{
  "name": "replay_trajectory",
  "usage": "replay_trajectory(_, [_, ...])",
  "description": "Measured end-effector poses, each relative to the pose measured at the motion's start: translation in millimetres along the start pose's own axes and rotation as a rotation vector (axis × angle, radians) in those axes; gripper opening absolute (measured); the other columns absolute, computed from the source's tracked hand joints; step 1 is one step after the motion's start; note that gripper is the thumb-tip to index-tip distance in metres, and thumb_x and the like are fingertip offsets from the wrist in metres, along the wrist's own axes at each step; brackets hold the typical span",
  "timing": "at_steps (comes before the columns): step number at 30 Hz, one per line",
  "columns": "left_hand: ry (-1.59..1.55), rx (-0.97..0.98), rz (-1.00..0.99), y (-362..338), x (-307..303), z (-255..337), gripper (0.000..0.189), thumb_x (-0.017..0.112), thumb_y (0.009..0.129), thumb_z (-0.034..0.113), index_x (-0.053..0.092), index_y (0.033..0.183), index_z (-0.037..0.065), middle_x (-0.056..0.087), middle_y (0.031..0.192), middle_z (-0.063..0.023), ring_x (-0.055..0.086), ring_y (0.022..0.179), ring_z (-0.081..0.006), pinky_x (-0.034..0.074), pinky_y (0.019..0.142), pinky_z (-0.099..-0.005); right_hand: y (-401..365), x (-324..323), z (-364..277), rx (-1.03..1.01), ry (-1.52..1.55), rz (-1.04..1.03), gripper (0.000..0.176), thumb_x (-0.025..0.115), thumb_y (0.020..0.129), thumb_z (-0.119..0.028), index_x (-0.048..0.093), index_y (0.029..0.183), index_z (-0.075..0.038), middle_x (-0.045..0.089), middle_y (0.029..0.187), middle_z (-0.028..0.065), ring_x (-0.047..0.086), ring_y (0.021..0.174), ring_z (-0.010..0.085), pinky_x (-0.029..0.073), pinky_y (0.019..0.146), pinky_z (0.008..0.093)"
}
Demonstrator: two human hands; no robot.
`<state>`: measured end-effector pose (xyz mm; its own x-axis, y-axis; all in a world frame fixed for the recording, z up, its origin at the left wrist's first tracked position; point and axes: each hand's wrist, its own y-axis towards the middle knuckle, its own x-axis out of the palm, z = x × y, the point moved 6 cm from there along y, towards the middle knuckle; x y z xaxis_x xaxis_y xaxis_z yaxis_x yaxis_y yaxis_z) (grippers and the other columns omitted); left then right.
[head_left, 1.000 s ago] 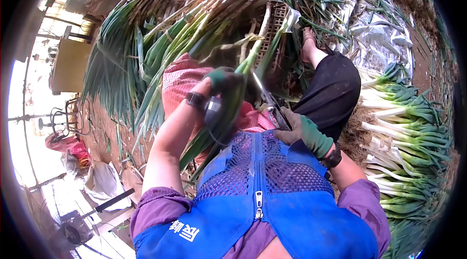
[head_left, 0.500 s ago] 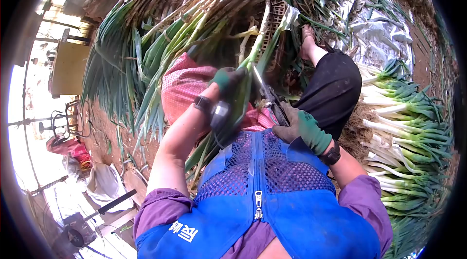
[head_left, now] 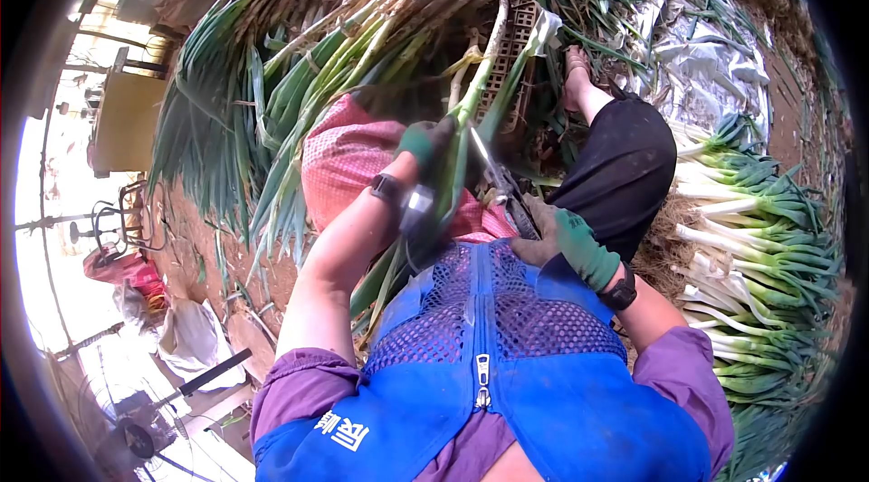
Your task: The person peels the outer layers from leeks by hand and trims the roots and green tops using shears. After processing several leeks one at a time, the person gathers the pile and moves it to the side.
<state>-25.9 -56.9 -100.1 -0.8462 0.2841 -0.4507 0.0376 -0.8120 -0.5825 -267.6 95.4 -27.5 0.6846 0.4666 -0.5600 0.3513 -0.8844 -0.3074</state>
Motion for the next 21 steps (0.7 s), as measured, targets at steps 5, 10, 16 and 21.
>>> replay_trajectory(5, [0.059,0.002,0.012,10.5,5.0,-8.4,0.066,0.056,0.09,0.056,0.072,0.108,-0.005,0.074,0.096,-0.0194,0.073,0.087,-0.0274,0.056,0.079,-0.0374,21.0,-8.9,-11.5,0.091,0.089,-0.007,0.077,0.072,0.08,-0.038,0.049,0.135,0.01,0.063,0.118,0.0325,0.065,0.11,0.0417,0.051,0.093,0.0432])
replay_trajectory(10, [0.013,0.009,-0.062,25.7,14.4,-21.0,0.066,0.056,0.091,0.055,0.071,0.111,-0.006,0.073,0.098,-0.0199,0.072,0.088,-0.0269,0.055,0.079,-0.038,57.3,-11.8,12.9,0.229,0.197,0.061,0.056,0.071,0.08,-0.035,0.058,0.12,0.003,0.068,0.094,0.0232,0.067,0.084,0.033,0.051,0.078,0.041])
replay_trajectory(16, [-0.283,0.054,-0.286,15.0,29.2,-14.0,0.056,0.066,0.091,0.05,0.068,0.114,-0.001,0.072,0.09,-0.01,0.069,0.076,-0.0175,0.056,0.069,-0.0327,40.5,-1.7,13.7,0.081,0.044,0.134,0.056,0.07,0.079,-0.036,0.059,0.119,0.002,0.066,0.092,0.0249,0.066,0.085,0.0367,0.051,0.078,0.043])
replay_trajectory(21, [-0.07,0.07,-0.205,-9.8,21.6,12.6,0.046,0.069,0.09,0.039,0.068,0.115,0.0,0.072,0.09,-0.009,0.068,0.078,-0.0171,0.055,0.071,-0.0318,69.5,-24.0,21.7,0.174,0.1,0.179,0.061,0.069,0.079,-0.041,0.059,0.12,0.004,0.068,0.098,0.0293,0.067,0.094,0.0439,0.052,0.081,0.045])
